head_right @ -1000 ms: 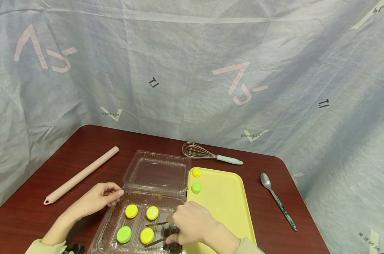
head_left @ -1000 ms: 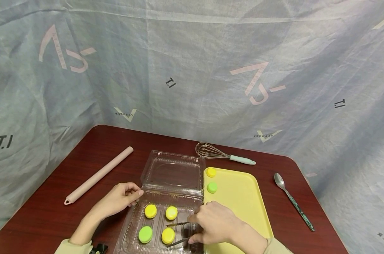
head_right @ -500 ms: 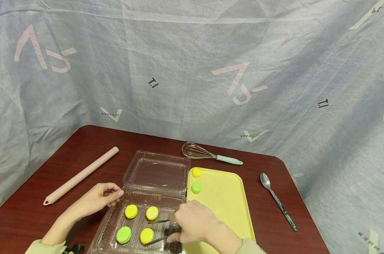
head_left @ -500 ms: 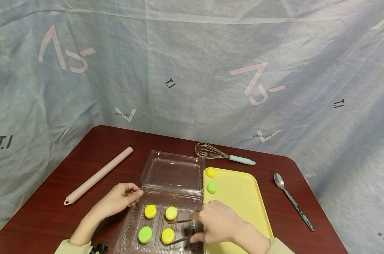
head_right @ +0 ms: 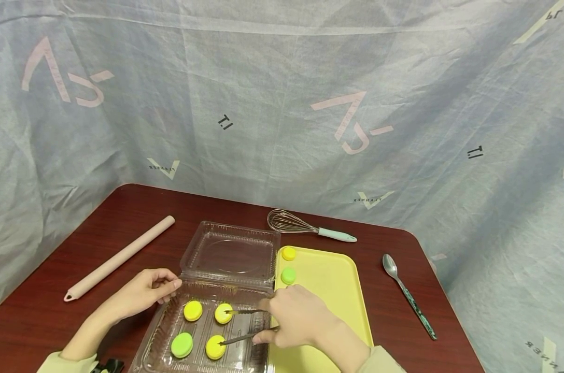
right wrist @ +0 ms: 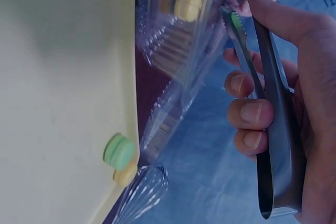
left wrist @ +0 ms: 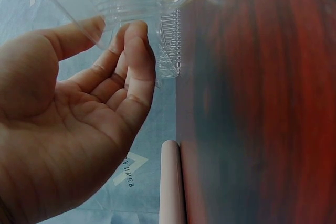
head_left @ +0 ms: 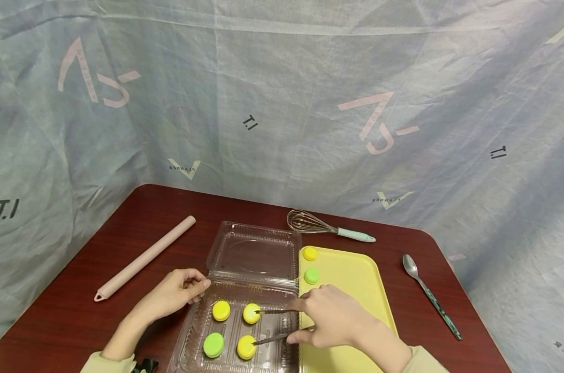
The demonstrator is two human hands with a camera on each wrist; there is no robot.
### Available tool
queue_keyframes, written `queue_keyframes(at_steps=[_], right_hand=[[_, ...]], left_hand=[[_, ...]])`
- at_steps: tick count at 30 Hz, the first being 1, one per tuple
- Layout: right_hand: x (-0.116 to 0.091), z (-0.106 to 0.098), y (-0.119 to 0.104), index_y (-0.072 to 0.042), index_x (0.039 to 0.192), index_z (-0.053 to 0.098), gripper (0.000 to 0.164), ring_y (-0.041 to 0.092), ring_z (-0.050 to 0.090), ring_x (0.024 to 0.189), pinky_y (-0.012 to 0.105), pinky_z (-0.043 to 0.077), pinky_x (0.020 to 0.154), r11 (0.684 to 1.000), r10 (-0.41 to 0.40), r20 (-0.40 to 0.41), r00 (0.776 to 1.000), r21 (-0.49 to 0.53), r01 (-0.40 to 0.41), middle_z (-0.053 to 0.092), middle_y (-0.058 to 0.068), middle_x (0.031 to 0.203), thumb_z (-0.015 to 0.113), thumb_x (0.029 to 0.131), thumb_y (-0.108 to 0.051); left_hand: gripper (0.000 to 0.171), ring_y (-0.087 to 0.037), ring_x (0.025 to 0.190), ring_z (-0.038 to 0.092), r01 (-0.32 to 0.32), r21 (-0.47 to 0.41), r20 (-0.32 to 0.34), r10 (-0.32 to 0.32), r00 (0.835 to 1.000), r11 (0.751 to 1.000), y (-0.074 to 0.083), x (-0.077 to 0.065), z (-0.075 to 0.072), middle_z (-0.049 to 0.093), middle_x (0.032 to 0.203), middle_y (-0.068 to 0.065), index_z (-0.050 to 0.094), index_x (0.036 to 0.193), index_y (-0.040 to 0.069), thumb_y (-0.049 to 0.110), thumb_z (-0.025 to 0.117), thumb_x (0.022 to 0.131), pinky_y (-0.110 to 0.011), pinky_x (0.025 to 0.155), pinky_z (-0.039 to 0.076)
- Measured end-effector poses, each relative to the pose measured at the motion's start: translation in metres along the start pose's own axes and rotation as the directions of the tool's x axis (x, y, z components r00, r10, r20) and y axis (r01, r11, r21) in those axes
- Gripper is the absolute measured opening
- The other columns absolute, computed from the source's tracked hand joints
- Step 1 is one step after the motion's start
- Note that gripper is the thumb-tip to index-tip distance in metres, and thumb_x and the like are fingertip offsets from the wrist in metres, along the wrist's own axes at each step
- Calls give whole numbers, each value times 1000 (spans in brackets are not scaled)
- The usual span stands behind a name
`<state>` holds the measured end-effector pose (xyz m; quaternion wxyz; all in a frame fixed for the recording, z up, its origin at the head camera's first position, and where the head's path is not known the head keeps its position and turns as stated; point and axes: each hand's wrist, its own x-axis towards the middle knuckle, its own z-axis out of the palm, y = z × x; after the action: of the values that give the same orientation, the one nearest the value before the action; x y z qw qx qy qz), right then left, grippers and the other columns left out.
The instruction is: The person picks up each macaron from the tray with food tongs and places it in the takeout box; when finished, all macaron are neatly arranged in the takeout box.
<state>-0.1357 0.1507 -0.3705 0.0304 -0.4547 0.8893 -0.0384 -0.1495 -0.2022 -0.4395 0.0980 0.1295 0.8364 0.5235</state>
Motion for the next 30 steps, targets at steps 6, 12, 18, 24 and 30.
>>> queue_keyframes(at_steps=[6, 12, 18, 24, 30], right_hand=[[-8, -6, 9, -21, 114, 75, 46, -5, 42, 55, 27, 51, 63, 999, 25, -28, 999, 33, -24, 68, -14, 79, 72, 86, -56], [-17, -12, 22, -20, 102, 74, 35, -6, 51, 62, 29, 51, 63, 999, 38, -84, 996, 31, -35, 68, -15, 81, 76, 85, -51], [-23, -20, 35, -22, 101, 74, 35, -3, 55, 67, 30, 51, 63, 997, 80, -113, 990, -7, -82, 68, -18, 86, 75, 85, -53], [-30, -27, 46, -20, 105, 74, 40, -4, 53, 64, 28, 49, 60, 992, 123, -130, 984, -16, -126, 68, -17, 85, 73, 85, -55], [-34, -28, 60, -18, 105, 74, 41, -6, 44, 56, 23, 44, 56, 987, 154, -143, 978, -15, -158, 62, -20, 76, 75, 84, -54]], left_hand=[[21, -16, 67, 59, -1, -13, 2, 1, 1000, 1000, -2, 0, 1, 62, 77, -4, 67, 100, -4, 17, 62, 100, -30, 59, 53], [21, -17, 67, 59, -13, -37, 2, 13, 1000, 999, -4, 0, 2, 62, 78, -5, 67, 101, -5, 16, 62, 100, -31, 59, 53], [22, -16, 67, 60, -6, -24, 3, 6, 1000, 1000, -4, 0, 2, 63, 79, -5, 67, 101, -4, 17, 62, 100, -30, 60, 53], [22, -17, 68, 60, -14, -32, 12, 14, 1000, 999, -4, 0, 1, 63, 80, -6, 67, 102, -5, 16, 61, 100, -30, 60, 53], [22, -16, 68, 60, -9, -32, 13, 9, 1000, 999, -5, 0, 1, 63, 79, -5, 67, 102, -5, 17, 61, 101, -29, 60, 53]])
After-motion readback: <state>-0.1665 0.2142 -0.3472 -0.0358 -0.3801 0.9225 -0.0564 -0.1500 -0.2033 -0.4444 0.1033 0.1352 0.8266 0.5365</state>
